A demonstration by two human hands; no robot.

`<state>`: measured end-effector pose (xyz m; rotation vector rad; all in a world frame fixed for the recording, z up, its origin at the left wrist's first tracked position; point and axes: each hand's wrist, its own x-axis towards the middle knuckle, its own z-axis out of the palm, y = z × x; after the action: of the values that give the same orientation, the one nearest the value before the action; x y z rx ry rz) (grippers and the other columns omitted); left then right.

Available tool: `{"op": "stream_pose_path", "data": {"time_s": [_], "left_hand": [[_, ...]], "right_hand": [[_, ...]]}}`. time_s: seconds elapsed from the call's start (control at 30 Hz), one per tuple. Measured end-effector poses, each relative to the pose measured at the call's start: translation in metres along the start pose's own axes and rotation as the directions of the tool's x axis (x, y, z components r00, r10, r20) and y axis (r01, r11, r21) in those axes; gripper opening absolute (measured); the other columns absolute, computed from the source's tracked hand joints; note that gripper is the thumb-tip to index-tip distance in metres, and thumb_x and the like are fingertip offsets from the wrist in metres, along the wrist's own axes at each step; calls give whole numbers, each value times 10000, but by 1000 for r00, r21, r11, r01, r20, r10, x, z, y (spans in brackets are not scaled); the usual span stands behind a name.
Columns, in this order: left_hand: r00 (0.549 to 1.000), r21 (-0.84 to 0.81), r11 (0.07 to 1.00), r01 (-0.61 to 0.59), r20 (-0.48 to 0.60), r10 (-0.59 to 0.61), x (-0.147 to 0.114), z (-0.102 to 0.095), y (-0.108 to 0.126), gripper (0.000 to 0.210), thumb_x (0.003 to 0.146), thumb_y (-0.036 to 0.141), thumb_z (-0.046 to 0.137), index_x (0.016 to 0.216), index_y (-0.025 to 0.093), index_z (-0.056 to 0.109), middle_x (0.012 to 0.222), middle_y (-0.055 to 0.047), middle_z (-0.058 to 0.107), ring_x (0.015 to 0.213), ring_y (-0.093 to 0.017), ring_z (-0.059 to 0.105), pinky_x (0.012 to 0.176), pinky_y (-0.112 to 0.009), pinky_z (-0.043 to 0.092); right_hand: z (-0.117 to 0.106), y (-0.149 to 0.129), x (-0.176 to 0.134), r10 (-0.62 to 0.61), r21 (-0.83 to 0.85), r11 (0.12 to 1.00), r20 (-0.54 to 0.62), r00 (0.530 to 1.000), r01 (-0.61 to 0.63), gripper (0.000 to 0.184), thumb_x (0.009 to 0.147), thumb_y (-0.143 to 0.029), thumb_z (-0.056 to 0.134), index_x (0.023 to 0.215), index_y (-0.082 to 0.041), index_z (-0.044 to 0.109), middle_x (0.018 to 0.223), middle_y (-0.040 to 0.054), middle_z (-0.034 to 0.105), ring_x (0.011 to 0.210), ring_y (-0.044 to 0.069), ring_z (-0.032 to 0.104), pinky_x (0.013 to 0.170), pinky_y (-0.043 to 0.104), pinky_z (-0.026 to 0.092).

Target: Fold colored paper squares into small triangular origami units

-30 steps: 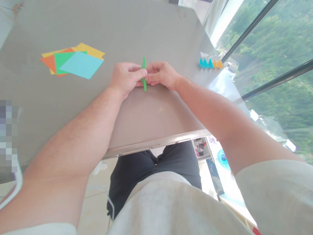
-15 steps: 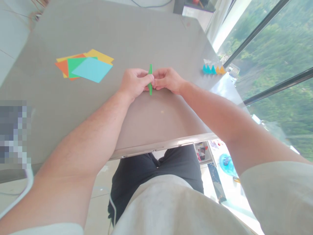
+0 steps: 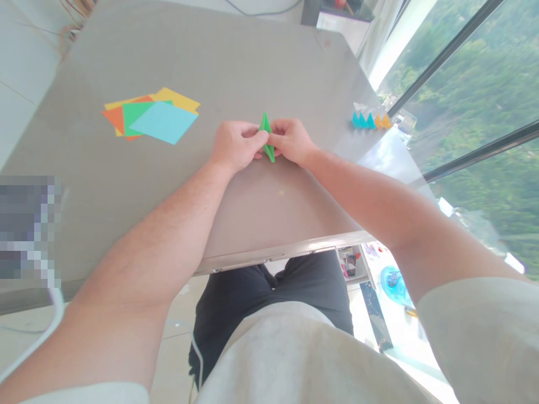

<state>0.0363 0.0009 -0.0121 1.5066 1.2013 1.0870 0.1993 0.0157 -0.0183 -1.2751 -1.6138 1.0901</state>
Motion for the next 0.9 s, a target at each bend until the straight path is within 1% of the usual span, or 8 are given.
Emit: {"op": "stream_pose_path", "data": {"time_s": [0.13, 0.23, 0.37, 0.57, 0.73, 0.9], "left_hand": [[1000, -38, 999, -2, -8, 2, 1, 0, 0, 243, 799, 256, 676, 1016, 152, 713, 809, -40, 702, 876, -223, 726, 804, -352, 612], [999, -78, 997, 17, -30, -19, 2, 1, 1, 205, 801, 251, 674, 981, 163, 714, 787, -37, 702, 848, -219, 729, 784, -341, 614], [999, -111, 994, 20, -44, -25, 4, 2, 3, 146, 804, 238, 654, 919, 173, 716, 739, -24, 687, 805, -208, 728, 749, -323, 616], [998, -181, 983, -19, -69, 7, 6, 1, 4, 72, 778, 217, 658, 816, 192, 714, 710, -13, 679, 790, -197, 716, 730, -300, 612], [997, -218, 974, -58, -62, 46, 9, -1, 1, 82, 781, 196, 651, 826, 193, 719, 710, -2, 681, 814, -192, 705, 768, -330, 609], [999, -232, 972, -47, -36, 40, 8, 1, 0, 96, 785, 164, 639, 841, 175, 716, 697, -1, 665, 883, -213, 714, 789, -354, 601]], "right_hand": [[7, -4, 4, -57, -151, 988, -71, 996, 46, 253, 810, -301, 699, 682, -214, 498, 576, -37, 524, 670, 132, 602, 588, 223, 514], [10, -9, 8, -79, -208, 976, -70, 994, 62, 240, 825, -281, 661, 667, -211, 494, 586, -24, 541, 668, 133, 600, 571, 220, 490], [13, -13, 11, -82, -225, 972, -40, 996, 71, 220, 852, -291, 625, 682, -217, 507, 589, -18, 566, 639, 132, 595, 559, 227, 478], [12, -16, 18, -105, -242, 967, -81, 991, 83, 240, 853, -244, 624, 674, -232, 465, 617, -20, 562, 673, 143, 597, 606, 250, 486], [14, -13, 22, -125, -233, 967, -104, 987, 98, 227, 849, -242, 618, 690, -233, 456, 630, -23, 556, 721, 145, 595, 629, 244, 488], [10, -11, 21, -108, -213, 973, -99, 989, 85, 219, 824, -260, 632, 685, -230, 466, 616, -23, 551, 682, 149, 600, 604, 251, 495]]}}
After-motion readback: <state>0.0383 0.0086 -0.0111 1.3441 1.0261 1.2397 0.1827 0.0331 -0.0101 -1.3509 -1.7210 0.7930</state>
